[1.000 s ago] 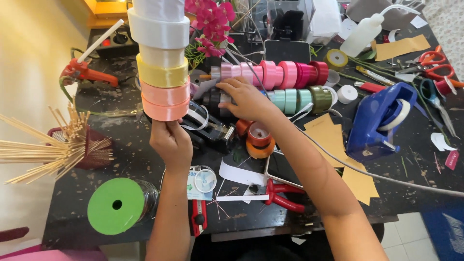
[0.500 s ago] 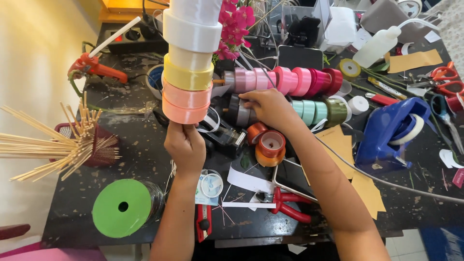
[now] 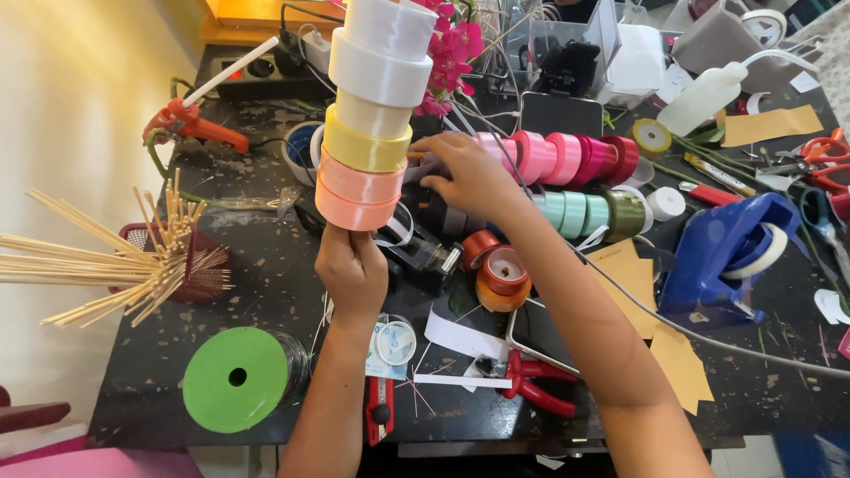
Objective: The person wraps a white ribbon around a thin metal wire held in their hands. They then open a drawer to retrieve a small white object, place it on the table, and continue wrapping the wire with the ribbon.
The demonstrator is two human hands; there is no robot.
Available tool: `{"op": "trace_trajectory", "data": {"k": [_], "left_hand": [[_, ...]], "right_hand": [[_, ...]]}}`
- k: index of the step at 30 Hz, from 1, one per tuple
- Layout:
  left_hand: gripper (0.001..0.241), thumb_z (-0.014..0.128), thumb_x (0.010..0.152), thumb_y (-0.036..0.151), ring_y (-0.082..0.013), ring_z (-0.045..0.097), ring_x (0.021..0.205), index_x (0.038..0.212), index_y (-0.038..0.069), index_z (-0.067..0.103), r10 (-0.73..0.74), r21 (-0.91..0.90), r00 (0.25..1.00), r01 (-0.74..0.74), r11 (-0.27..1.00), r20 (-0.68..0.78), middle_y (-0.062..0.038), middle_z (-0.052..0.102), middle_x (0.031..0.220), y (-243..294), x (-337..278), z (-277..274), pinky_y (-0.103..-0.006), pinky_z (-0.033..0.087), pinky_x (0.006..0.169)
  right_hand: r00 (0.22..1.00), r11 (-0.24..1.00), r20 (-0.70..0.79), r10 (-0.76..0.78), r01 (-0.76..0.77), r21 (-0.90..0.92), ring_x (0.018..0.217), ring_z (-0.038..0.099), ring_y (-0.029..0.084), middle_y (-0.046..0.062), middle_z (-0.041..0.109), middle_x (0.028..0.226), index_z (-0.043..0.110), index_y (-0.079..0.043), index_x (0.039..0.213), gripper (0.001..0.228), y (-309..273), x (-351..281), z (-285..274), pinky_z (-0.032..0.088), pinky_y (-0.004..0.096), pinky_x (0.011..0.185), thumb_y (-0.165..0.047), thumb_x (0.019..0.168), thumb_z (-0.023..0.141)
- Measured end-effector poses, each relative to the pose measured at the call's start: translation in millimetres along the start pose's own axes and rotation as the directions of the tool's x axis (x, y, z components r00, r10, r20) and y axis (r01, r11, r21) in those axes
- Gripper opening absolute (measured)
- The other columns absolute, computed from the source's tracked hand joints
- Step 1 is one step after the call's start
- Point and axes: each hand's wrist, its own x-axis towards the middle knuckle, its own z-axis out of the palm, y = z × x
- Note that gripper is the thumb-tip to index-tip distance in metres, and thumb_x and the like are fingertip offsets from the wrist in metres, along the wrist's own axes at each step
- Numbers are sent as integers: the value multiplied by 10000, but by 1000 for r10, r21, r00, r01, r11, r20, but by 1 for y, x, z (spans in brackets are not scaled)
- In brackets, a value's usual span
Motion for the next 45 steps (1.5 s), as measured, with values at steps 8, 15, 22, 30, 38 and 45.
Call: {"op": "trace_trajectory", "data": {"k": [8,15,22,30,38,45], "left_hand": [[205,442,1038,13,-223,610,622,1028,81,635,6,0,1000,-6,1000,29,-59,608,754,0,2,-2,-342,558,650],[212,452,1048,25,-236,636,668,1091,87,650,-12,-40,1000,12,999,1,-78,620,791,14,2,-5,-357,571,716],[265,464,1004,-28,-294,627,609,1142,38,680,97,-12,994,-98,995,-55,-94,624,785,-19,-14,3,-353,563,655],[292,475,972,-45,-314,636,617,1174,-9,683,217,5,965,-218,976,-149,-109,633,813,-40,-23,3,-318,544,653],[337,454,946,-59,-299,679,688,1195,-28,678,317,-41,924,-332,942,-212,-116,656,895,-70,-40,10,-345,567,745],[370,481,825,-83,-158,395,400,519,122,519,258,-59,894,-299,952,-366,28,404,452,10,9,-34,-257,455,624]], "right_hand": [[973,966,-217,-74,16,-259,960,665,232,-16,679,974,744,-189,882,58,5,0,7,508,374,847,-138,858,762],[890,962,-453,-42,-86,-260,755,668,197,-20,624,977,783,-198,1040,129,-26,-61,-48,559,309,698,-108,949,783],[855,611,-514,-62,-375,-697,740,694,190,30,600,1045,746,-146,1305,286,-52,-153,-81,596,295,636,-84,1027,715],[944,909,-255,209,-283,-305,872,722,284,71,629,1118,720,-173,1280,387,-87,-172,-80,606,358,736,-201,902,797],[957,957,-24,288,-289,-29,1085,666,476,227,637,1214,585,-76,1376,581,-98,-146,-10,561,557,893,-282,871,785],[956,946,-154,251,-276,-170,887,732,275,85,690,1042,626,-121,1294,428,-61,-149,45,586,359,835,-257,919,782]]}}
